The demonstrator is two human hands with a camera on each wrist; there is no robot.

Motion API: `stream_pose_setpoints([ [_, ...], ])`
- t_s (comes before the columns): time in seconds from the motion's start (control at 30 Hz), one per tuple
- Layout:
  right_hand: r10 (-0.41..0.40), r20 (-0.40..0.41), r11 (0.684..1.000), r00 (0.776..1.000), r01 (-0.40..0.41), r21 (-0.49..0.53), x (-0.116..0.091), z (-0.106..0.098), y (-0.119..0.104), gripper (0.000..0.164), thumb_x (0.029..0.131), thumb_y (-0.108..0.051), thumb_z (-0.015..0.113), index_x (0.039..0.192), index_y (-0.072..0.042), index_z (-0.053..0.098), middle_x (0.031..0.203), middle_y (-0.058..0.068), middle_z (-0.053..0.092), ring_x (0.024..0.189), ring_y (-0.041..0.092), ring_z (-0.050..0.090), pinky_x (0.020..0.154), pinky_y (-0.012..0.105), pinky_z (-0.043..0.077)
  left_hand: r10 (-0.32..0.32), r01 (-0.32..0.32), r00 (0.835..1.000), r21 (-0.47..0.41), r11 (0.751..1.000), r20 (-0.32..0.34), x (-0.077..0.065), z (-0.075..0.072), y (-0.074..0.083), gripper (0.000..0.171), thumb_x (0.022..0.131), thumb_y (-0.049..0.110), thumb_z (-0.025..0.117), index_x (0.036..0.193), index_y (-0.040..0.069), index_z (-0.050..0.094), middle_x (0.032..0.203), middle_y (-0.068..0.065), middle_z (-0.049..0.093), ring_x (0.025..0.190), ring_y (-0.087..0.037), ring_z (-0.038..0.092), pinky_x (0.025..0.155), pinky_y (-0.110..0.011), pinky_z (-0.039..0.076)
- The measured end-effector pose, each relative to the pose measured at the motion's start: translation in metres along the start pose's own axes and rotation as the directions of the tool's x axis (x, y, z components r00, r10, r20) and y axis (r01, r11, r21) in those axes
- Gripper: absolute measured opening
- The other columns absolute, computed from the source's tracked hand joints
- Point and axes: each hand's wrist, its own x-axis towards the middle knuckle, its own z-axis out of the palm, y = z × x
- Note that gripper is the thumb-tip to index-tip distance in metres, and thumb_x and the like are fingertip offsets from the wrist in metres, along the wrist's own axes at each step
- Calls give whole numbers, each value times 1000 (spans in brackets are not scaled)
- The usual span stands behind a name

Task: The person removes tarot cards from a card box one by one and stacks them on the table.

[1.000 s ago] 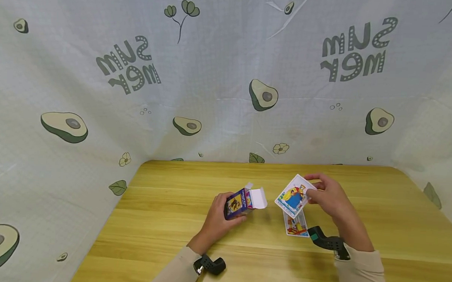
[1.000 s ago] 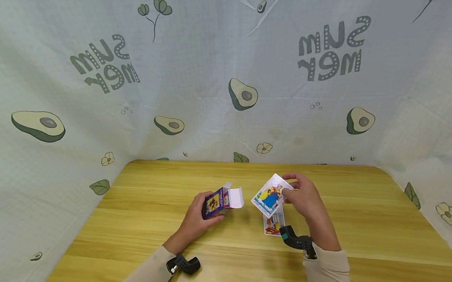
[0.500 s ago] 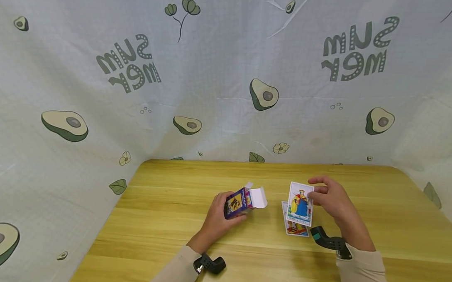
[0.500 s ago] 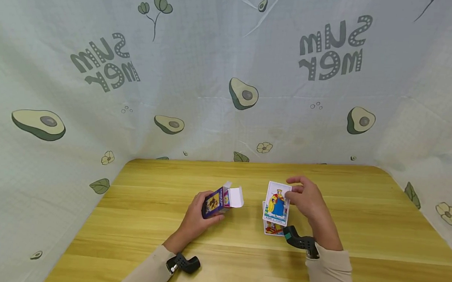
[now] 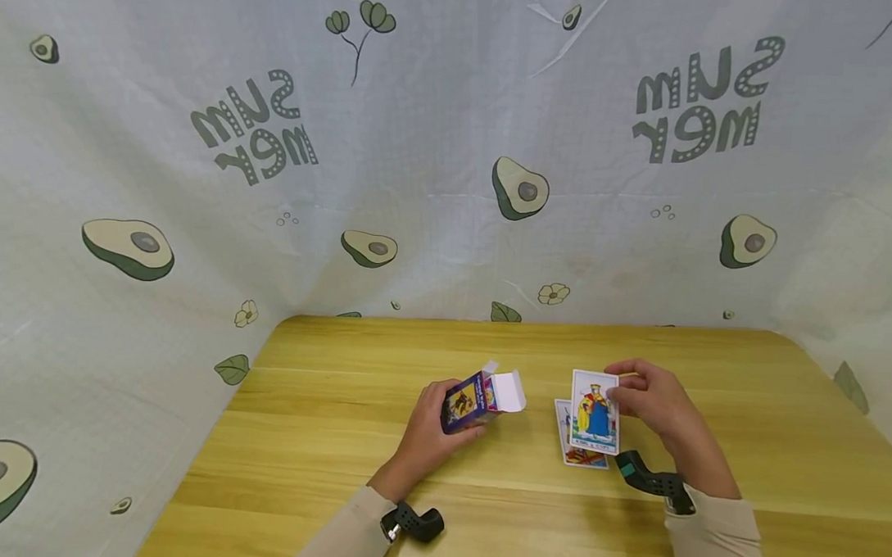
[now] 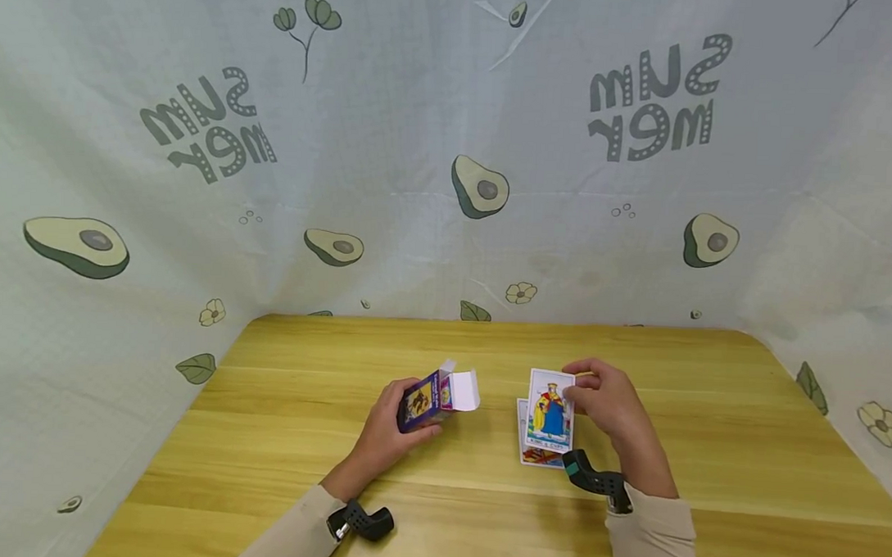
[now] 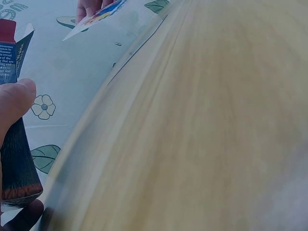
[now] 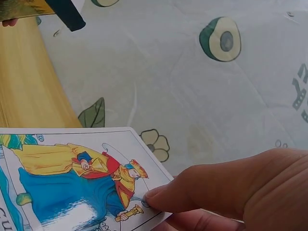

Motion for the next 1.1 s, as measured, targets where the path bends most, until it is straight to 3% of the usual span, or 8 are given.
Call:
stream_pose_setpoints([
  [0.4,-13,75,1000,997,11,29,8,5,19,38,92,-9,63,125,4,51,103,20,60,83,25,61,76,38,55,9,-9,1000,-2,1000,-5,0,0,0,71,77,41,80,133,14,46,119,1,52,100,-12,47,85,-31,43],
  [1.1,22,130,1000,991,-25,19,16,11,32,41,89,-9,66,125,5,53,105,23,60,80,24,61,72,35,55,-7,7,1000,-15,1000,7,-1,0,0,73,77,43,79,135,13,46,121,1,51,100,-13,46,86,-32,43],
])
